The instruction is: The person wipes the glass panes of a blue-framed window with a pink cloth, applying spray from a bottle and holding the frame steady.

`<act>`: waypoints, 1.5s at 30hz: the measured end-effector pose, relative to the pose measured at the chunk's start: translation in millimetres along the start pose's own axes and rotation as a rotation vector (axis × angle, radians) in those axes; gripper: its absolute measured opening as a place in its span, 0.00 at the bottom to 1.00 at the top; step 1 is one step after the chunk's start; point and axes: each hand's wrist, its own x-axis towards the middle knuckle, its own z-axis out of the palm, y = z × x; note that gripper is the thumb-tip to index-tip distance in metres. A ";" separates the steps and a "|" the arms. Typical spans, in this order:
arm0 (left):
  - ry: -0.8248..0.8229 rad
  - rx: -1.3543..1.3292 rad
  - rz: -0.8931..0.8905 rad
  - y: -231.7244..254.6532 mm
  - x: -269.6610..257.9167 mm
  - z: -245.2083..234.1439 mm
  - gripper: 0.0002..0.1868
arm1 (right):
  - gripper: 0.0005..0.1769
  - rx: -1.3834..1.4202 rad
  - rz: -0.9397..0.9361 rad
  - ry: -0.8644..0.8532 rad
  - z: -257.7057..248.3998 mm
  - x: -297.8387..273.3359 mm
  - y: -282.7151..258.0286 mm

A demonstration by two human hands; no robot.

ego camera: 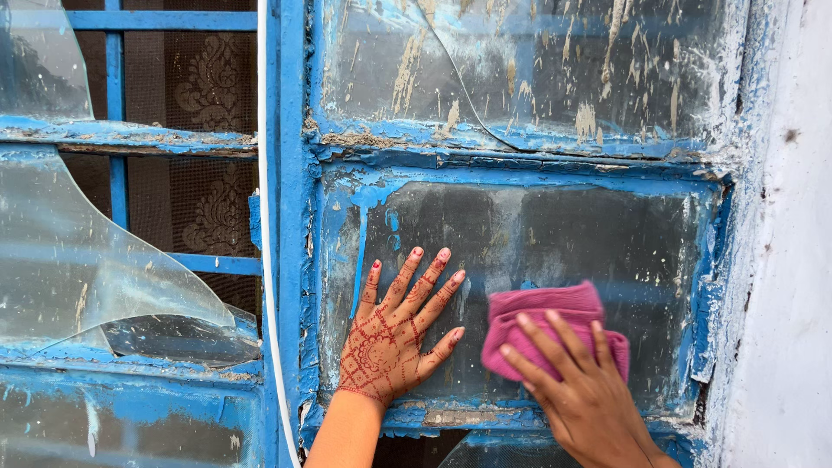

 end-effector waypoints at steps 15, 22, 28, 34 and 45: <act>0.014 -0.015 -0.002 0.6 -0.5 -2.4 0.38 | 0.32 -0.040 0.473 0.302 -1.8 -8.3 56.0; -0.001 -0.016 -0.001 2.1 0.3 -5.3 0.37 | 0.33 -0.089 0.023 0.036 -4.6 -12.3 13.1; -0.002 -0.020 0.005 1.8 1.2 -6.1 0.37 | 0.35 -0.159 -0.149 0.013 -36.9 69.7 82.7; 0.013 -0.023 -0.003 1.1 -0.6 -1.3 0.37 | 0.35 -0.107 0.419 0.206 -27.5 33.6 91.9; -0.131 -0.073 0.085 -8.6 3.1 -21.6 0.48 | 0.35 -0.100 -0.201 -0.104 -28.6 -30.8 41.4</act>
